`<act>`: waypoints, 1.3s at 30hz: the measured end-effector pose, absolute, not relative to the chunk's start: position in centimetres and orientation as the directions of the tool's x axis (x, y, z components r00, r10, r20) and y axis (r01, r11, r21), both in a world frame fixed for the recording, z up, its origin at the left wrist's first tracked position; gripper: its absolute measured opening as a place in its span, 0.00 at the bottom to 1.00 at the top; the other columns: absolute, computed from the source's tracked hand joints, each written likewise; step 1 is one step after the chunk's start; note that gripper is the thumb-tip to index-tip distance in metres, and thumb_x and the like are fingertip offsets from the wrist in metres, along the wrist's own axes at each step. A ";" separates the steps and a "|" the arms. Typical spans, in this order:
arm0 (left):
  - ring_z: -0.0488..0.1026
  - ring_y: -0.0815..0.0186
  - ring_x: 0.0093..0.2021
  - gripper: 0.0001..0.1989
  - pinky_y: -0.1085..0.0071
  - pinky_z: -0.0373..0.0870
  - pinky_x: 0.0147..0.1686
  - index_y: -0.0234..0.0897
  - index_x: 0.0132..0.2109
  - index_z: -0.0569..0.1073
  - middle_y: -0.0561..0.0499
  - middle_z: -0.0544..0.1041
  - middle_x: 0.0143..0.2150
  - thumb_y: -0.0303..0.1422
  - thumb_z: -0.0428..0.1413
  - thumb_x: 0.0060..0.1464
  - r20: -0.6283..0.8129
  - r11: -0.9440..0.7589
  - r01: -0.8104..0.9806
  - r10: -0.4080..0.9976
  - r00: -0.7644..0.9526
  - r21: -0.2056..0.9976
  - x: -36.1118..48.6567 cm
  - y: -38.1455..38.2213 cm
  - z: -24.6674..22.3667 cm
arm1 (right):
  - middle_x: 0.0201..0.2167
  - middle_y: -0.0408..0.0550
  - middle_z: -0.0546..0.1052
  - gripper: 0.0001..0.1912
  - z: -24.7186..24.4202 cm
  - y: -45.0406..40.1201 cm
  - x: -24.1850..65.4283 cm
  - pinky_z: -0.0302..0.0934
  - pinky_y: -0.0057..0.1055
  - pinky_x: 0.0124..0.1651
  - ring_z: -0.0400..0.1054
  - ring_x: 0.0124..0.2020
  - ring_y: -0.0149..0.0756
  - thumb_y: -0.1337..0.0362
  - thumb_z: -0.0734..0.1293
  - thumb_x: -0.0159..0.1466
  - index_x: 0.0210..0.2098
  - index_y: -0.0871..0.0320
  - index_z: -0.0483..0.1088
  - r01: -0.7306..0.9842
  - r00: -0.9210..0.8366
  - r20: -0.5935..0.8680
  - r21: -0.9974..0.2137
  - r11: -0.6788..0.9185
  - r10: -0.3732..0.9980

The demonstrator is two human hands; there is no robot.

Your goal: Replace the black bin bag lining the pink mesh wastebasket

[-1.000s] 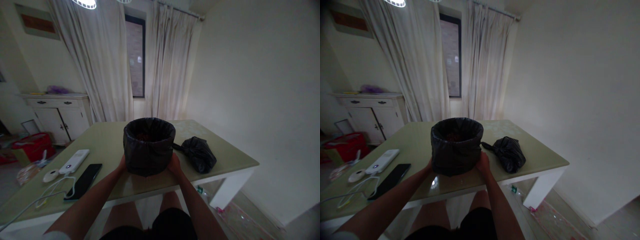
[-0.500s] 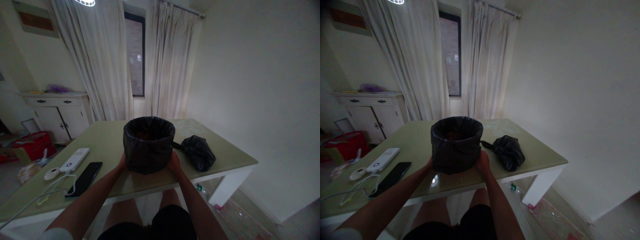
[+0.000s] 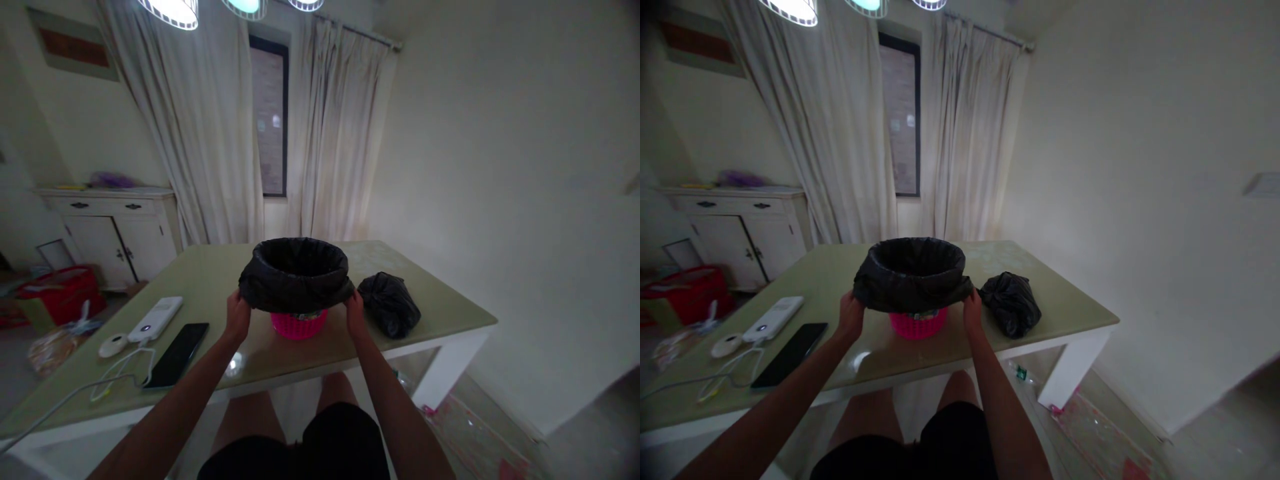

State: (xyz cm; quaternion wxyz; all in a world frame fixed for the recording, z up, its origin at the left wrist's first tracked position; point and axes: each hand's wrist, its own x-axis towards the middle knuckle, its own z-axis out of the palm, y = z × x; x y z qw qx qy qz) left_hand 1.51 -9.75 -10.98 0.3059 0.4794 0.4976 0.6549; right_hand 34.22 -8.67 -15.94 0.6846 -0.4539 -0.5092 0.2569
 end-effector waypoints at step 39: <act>0.84 0.53 0.44 0.11 0.62 0.75 0.46 0.42 0.43 0.83 0.46 0.87 0.41 0.33 0.54 0.67 0.540 -0.677 0.594 0.724 0.430 0.434 3.1 -12.4 3.8 | 0.41 0.48 0.78 0.14 18.0 -3.2 23.5 0.70 0.44 0.61 0.77 0.51 0.46 0.51 0.60 0.82 0.51 0.52 0.70 0.654 -0.195 0.851 -0.258 0.711 0.487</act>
